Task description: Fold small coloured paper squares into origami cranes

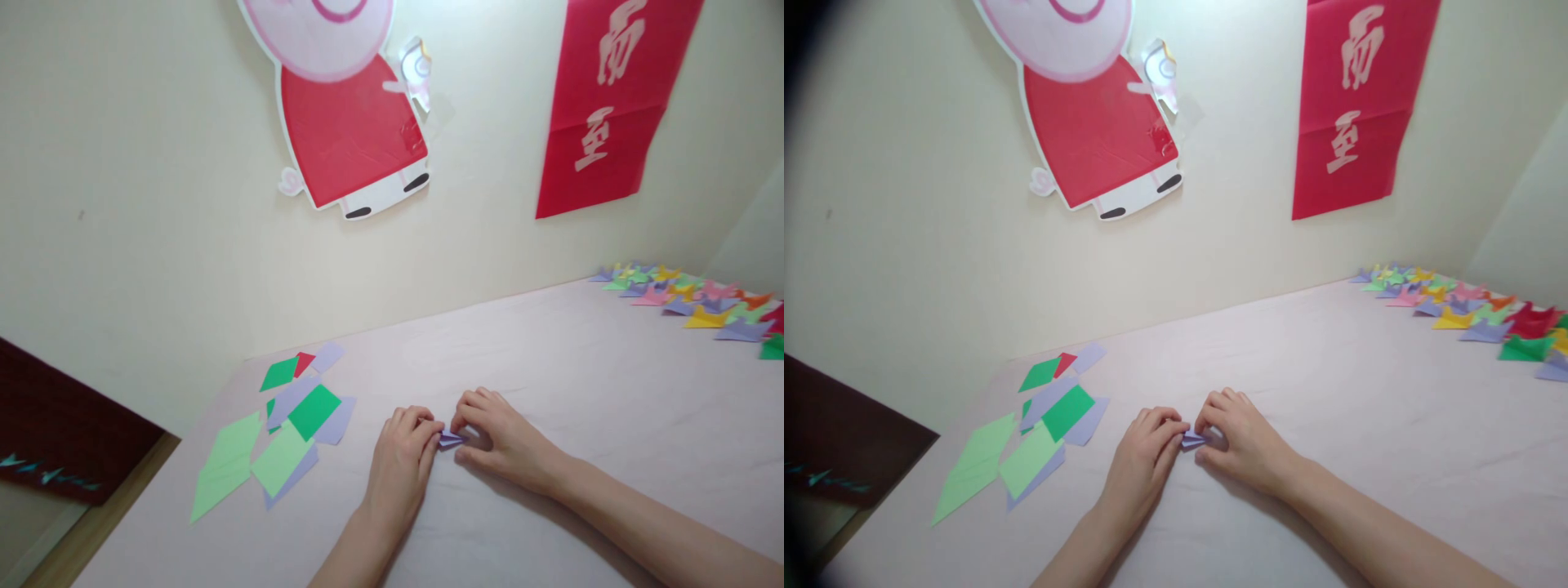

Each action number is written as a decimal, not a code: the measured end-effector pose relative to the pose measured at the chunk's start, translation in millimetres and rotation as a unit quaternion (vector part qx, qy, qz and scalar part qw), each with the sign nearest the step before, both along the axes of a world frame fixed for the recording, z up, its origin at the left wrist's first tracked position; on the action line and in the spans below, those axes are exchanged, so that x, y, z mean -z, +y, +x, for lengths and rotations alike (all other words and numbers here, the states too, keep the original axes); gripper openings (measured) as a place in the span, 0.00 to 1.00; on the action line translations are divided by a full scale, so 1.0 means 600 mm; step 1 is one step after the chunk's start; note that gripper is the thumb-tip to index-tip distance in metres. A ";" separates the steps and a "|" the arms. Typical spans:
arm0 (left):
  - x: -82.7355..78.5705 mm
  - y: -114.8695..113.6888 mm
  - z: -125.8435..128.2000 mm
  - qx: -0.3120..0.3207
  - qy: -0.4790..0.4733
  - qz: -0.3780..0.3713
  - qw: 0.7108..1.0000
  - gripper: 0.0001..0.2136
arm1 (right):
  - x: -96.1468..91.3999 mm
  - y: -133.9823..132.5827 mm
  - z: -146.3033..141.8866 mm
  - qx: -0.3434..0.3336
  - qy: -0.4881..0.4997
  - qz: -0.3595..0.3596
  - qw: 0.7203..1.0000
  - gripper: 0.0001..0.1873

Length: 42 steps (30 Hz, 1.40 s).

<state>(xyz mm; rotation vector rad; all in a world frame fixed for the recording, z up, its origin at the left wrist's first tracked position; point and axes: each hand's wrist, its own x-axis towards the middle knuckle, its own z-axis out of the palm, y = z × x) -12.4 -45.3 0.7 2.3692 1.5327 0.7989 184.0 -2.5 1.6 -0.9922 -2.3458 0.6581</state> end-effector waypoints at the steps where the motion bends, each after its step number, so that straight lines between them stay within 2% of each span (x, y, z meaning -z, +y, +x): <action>1: -0.001 0.002 0.003 -0.006 -0.011 -0.001 1.000 0.10 | 0.001 0.000 -0.002 0.002 0.000 0.012 1.000 0.07; 3: -0.004 0.006 0.010 -0.012 -0.041 -0.011 0.999 0.10 | 0.004 0.003 -0.005 0.013 0.002 0.032 0.999 0.04; 6: -0.008 0.008 0.019 -0.013 -0.097 -0.020 0.995 0.07 | 0.007 0.008 -0.006 0.031 0.012 0.051 0.998 0.07; 10: -0.012 0.009 0.025 -0.008 -0.128 -0.017 0.992 0.02 | 0.001 0.003 -0.007 0.024 0.025 0.054 0.998 0.07; 11: -0.013 0.009 0.026 -0.009 -0.132 -0.017 0.991 0.04 | -0.001 0.001 -0.008 0.020 0.030 0.050 0.998 0.08; 18: -0.022 0.010 0.012 -0.043 -0.215 -0.029 0.975 0.06 | -0.006 0.001 -0.006 0.041 0.099 -0.031 0.994 0.10; 22: -0.024 0.013 0.010 -0.044 -0.233 -0.040 0.971 0.06 | -0.004 0.003 -0.007 0.038 0.110 -0.045 0.992 0.03; 25: -0.022 0.014 0.015 -0.053 -0.243 -0.061 0.967 0.06 | -0.002 0.002 -0.011 0.039 0.117 -0.056 0.991 0.02; 30: -0.010 0.015 0.023 -0.073 -0.326 -0.144 0.931 0.05 | 0.000 0.000 -0.011 0.062 0.170 -0.110 0.977 0.09; 34: -0.005 0.015 0.022 -0.076 -0.364 -0.133 0.919 0.06 | 0.004 0.003 -0.008 0.044 0.192 -0.152 0.969 0.10; 38: -0.008 0.012 0.024 -0.060 -0.370 -0.134 0.918 0.05 | 0.003 0.004 -0.008 0.036 0.191 -0.123 0.973 0.06; 42: -0.015 0.007 0.030 -0.033 -0.304 -0.132 0.943 0.04 | -0.001 0.003 -0.012 0.031 0.215 -0.073 0.973 0.04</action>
